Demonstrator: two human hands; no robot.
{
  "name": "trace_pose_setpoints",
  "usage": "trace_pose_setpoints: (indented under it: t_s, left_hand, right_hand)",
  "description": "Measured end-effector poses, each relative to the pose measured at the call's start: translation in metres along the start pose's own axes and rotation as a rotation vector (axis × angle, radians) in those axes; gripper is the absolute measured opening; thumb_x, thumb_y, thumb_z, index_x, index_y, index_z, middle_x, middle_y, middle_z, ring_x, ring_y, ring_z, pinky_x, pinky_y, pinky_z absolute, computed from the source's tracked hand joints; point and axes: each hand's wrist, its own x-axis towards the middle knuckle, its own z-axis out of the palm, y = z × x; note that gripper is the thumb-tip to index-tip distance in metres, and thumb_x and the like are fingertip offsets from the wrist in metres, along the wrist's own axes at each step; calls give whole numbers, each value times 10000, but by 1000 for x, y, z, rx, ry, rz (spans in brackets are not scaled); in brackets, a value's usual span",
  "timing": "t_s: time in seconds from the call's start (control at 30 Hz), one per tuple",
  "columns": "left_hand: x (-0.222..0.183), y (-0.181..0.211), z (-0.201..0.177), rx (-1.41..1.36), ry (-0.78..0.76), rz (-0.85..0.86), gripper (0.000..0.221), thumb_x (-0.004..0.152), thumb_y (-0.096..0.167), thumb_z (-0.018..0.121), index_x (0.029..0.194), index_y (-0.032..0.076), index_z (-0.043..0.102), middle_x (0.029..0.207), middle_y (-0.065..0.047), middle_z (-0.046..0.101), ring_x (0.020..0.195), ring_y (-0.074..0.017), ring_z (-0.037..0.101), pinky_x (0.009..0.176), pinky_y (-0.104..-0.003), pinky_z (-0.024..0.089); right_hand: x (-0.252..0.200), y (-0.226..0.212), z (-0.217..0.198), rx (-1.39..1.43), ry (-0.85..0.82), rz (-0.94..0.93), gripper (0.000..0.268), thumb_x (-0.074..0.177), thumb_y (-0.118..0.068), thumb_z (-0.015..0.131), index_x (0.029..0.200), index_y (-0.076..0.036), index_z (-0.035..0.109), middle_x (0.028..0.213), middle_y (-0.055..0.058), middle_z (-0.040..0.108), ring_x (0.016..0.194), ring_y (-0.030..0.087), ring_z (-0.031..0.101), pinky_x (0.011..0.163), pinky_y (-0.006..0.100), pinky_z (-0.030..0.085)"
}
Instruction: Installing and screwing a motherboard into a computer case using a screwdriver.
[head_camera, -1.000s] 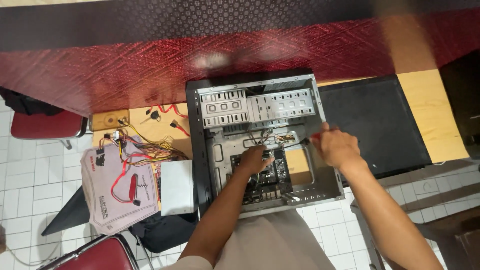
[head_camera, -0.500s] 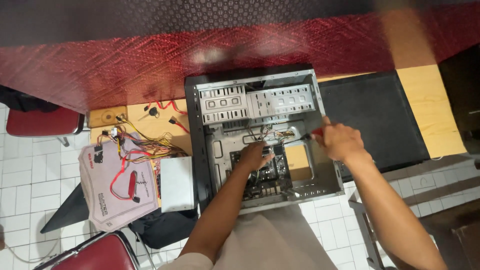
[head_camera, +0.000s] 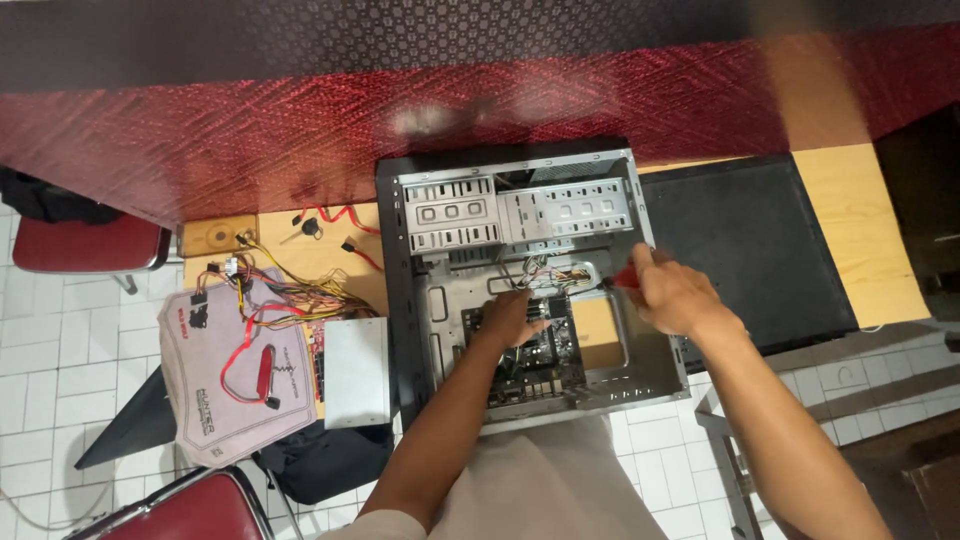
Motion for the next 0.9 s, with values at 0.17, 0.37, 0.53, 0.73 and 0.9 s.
trace_pose_setpoints:
  t_s: [0.17, 0.37, 0.53, 0.73, 0.9]
  left_hand:
    - [10, -4, 8, 65, -3, 2, 652, 972, 503, 613, 1468, 100, 486, 1347, -147, 611, 1306, -344, 575, 1051, -629, 460]
    - [1, 4, -6, 60, -25, -3, 652, 992, 518, 585, 1469, 85, 482, 1370, -176, 599, 1326, -378, 556, 1051, -627, 458]
    - [-11, 9, -12, 9, -3, 14, 684, 1009, 523, 562, 1492, 50, 462, 1440, -211, 563, 1373, -403, 520, 1079, -632, 438]
    - [1, -7, 1, -25, 39, 63, 687, 978, 520, 611, 1451, 32, 509, 1371, -214, 615, 1316, -401, 577, 1054, -621, 472]
    - [4, -15, 9, -61, 76, 86, 670, 971, 486, 631, 1438, 16, 531, 1369, -238, 621, 1306, -417, 590, 1054, -631, 474]
  right_hand:
    - [4, 2, 2, -67, 41, 74, 525, 991, -426, 530, 1344, -41, 585, 1108, 232, 767, 1060, 411, 755, 884, 547, 586]
    - [-2, 10, 1, 25, -10, 18, 483, 971, -367, 568, 1372, -104, 506, 1195, 245, 733, 1097, 444, 731, 898, 564, 579]
    - [-10, 1, -12, -13, 62, 17, 420, 986, -358, 580, 1328, -116, 587, 1149, 230, 761, 1073, 426, 746, 885, 541, 589]
    - [11, -5, 3, -64, 86, -9, 409, 974, -444, 565, 1248, -150, 635, 1097, 221, 775, 1041, 399, 758, 870, 519, 598]
    - [22, -7, 12, -118, 74, -16, 501, 983, -494, 509, 1313, -136, 629, 1071, 196, 780, 1042, 373, 762, 872, 520, 597]
